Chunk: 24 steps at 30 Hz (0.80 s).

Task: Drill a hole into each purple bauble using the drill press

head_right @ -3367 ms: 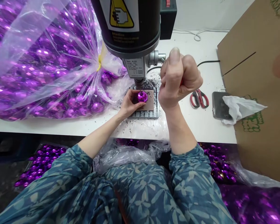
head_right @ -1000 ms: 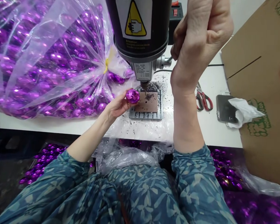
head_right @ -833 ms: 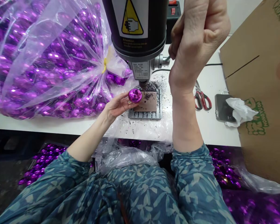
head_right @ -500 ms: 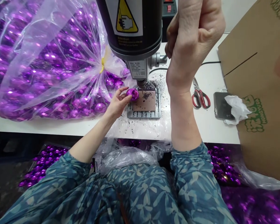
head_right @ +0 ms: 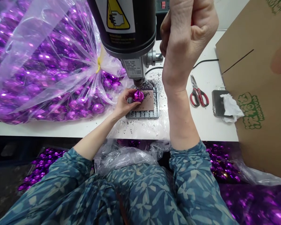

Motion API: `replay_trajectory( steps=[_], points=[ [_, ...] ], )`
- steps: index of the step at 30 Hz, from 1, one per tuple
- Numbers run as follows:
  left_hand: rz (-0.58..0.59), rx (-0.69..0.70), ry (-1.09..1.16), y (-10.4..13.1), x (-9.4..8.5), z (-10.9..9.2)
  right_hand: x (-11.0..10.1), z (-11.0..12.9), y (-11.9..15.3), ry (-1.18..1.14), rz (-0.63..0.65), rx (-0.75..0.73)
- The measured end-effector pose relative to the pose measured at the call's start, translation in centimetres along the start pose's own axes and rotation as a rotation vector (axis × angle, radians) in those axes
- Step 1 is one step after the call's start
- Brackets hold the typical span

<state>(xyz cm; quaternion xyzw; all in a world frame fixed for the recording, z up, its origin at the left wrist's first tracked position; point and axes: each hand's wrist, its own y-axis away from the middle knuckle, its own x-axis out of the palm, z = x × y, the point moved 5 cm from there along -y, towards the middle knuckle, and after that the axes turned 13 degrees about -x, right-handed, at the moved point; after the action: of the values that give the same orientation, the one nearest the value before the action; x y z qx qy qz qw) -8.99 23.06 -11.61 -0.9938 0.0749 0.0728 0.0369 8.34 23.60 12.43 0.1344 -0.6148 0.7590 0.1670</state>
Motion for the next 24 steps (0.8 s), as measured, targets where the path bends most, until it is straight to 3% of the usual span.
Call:
replay_trajectory(
  steps=[5,12,15,19,24],
  points=[
    [0.013,-0.076,0.039,0.4,0.6,-1.5,0.0,-0.1,0.1,0.099,-0.017,-0.026],
    [0.062,-0.157,0.110,0.8,1.3,-0.9,0.1,0.0,0.0,0.062,-0.016,-0.053],
    [0.038,-0.146,0.181,1.1,1.4,-0.7,0.0,0.0,0.1,0.134,0.002,0.003],
    [-0.002,-0.136,0.150,1.0,1.8,-0.3,-0.2,-0.1,0.1,0.122,0.025,-0.049],
    [-0.005,-0.153,0.154,0.8,2.3,-0.1,-0.4,-0.5,0.2,0.023,-0.039,-0.042]
  ],
)
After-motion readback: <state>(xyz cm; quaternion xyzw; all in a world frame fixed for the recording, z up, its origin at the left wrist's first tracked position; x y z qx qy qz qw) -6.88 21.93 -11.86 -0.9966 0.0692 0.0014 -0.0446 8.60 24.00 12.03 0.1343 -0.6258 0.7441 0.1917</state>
